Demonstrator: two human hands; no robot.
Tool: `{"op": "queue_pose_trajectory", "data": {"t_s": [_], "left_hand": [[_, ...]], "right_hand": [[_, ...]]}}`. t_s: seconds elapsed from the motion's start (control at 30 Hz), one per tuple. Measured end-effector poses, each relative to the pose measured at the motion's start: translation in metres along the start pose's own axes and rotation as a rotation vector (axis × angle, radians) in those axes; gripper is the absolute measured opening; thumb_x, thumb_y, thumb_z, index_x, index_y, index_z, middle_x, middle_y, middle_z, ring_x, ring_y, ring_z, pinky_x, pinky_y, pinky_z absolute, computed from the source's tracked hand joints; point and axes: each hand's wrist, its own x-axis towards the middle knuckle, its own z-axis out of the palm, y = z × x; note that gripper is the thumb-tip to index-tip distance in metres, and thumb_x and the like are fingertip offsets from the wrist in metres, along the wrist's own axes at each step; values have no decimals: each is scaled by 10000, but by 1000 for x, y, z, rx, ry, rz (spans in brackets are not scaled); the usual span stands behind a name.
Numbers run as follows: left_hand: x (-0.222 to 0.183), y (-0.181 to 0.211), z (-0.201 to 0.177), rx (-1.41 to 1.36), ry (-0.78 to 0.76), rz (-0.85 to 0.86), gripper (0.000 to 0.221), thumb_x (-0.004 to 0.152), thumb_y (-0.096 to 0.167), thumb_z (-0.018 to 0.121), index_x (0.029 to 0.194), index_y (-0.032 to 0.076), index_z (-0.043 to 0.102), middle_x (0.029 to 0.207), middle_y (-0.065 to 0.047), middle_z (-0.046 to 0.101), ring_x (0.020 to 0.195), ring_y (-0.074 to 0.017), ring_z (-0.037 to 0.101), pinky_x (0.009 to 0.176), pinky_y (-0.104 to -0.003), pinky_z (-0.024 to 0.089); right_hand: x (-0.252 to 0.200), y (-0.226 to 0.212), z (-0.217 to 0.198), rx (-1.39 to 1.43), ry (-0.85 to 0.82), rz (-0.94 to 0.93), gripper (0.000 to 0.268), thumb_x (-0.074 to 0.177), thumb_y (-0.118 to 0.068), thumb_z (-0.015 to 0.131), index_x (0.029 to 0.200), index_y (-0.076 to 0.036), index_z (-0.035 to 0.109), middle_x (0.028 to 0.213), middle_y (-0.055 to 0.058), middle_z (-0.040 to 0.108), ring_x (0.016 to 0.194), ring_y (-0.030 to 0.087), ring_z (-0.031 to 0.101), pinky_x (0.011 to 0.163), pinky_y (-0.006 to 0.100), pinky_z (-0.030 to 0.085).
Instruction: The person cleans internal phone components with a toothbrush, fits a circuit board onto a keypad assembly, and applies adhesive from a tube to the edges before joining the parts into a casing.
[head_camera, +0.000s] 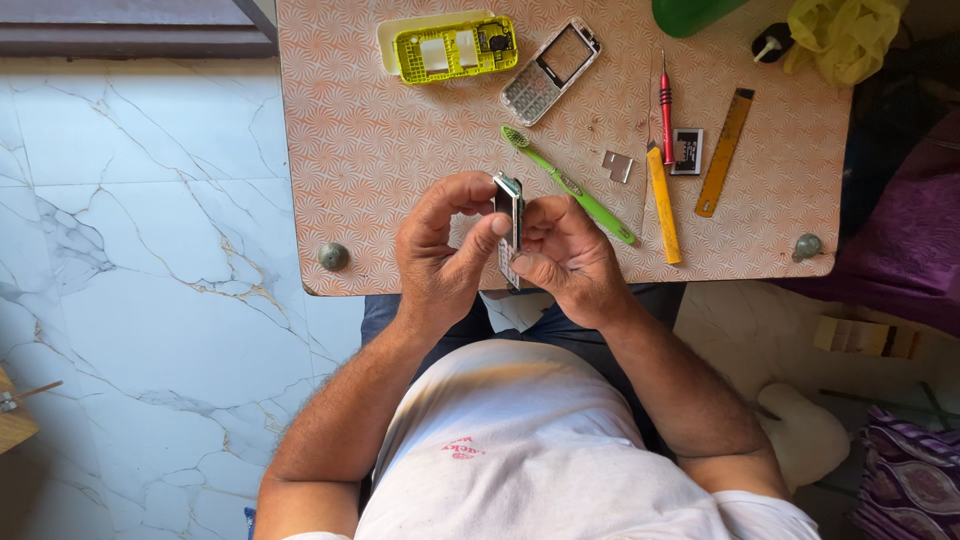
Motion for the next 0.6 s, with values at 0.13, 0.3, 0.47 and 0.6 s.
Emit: {"op": "queue_pose_trajectory", "data": {"t_s": [0.13,0.3,0.47,0.6], "left_hand": [[4,6,-3,69,-35,23,403,922,221,848,1229,38,662,1210,-49,690,1081,-130,657,1016,-286,519],[5,11,-4,102,-44,17,405,923,220,858,1229,34,669,1172,-44,704,1069,-130,663,1001,-296,550],[3,10,-1,61,-9,-24,384,929,202,853,1212,29,659,1123,-33,711,1051,-117,657,989,-290,552],[3,9,-1,44,-3,-16,368,928,169,848,1206,26,654,1110,-35,704,1041,-112,651,977,-277,551]], "right_hand": [[-2,3,-4,12,13,19,358,1031,-26,698,1337,-54,513,1241,52,589,1205,142,594,1098,350,502],[-1,5,-3,15,0,19,360,1034,-29,694,1344,-53,511,1274,68,601,1236,157,602,1123,369,510],[0,3,-2,26,19,72,371,1025,-37,699,1346,-45,512,1275,85,622,1198,164,620,1006,343,529],[2,2,-1,5,3,48,396,1031,-45,694,1372,-41,492,1299,83,614,1242,172,608,1102,358,512]]}}
